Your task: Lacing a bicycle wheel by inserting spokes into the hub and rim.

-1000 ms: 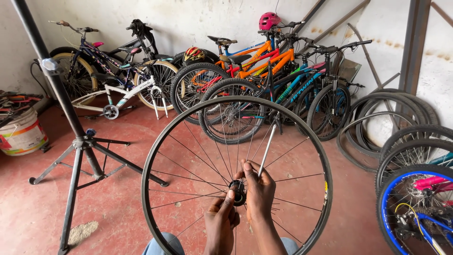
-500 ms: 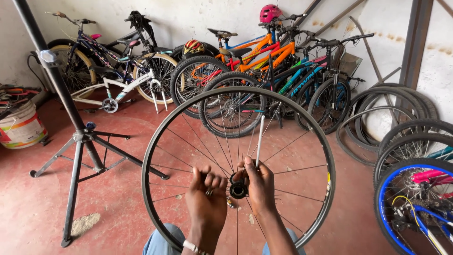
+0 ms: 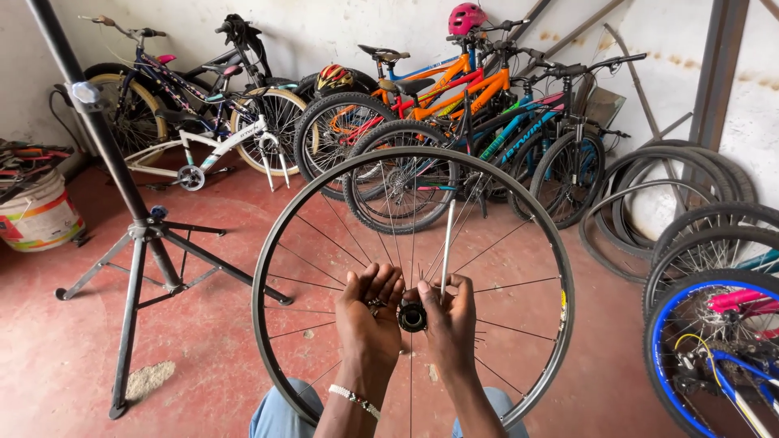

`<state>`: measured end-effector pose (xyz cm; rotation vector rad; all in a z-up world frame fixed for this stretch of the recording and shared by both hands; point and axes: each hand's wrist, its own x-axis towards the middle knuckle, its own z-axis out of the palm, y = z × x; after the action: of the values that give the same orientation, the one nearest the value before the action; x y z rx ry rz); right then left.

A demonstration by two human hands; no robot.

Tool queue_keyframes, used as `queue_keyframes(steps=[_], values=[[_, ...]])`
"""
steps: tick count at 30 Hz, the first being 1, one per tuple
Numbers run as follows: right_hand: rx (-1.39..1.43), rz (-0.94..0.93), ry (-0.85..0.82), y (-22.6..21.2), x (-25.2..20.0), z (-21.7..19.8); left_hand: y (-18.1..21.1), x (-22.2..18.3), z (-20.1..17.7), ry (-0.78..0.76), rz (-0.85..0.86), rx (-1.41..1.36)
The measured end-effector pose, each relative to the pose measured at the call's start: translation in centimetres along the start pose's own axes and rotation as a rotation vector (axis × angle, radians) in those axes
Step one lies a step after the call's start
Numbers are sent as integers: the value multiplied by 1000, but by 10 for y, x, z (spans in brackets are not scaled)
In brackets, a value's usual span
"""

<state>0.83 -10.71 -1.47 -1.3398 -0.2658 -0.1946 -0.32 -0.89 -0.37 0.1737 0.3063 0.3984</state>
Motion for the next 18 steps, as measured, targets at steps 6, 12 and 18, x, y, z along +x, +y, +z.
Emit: queue_keyframes(steps=[6,12,18], values=[[89,76,-18,1,-1,-4,7,-15,5,4,-9,176],[182,143,12,6,1,-6,20,-26,15,-131,-170,502],[35,254,93,-16,-4,7,30,-7,13,-192,-278,500]])
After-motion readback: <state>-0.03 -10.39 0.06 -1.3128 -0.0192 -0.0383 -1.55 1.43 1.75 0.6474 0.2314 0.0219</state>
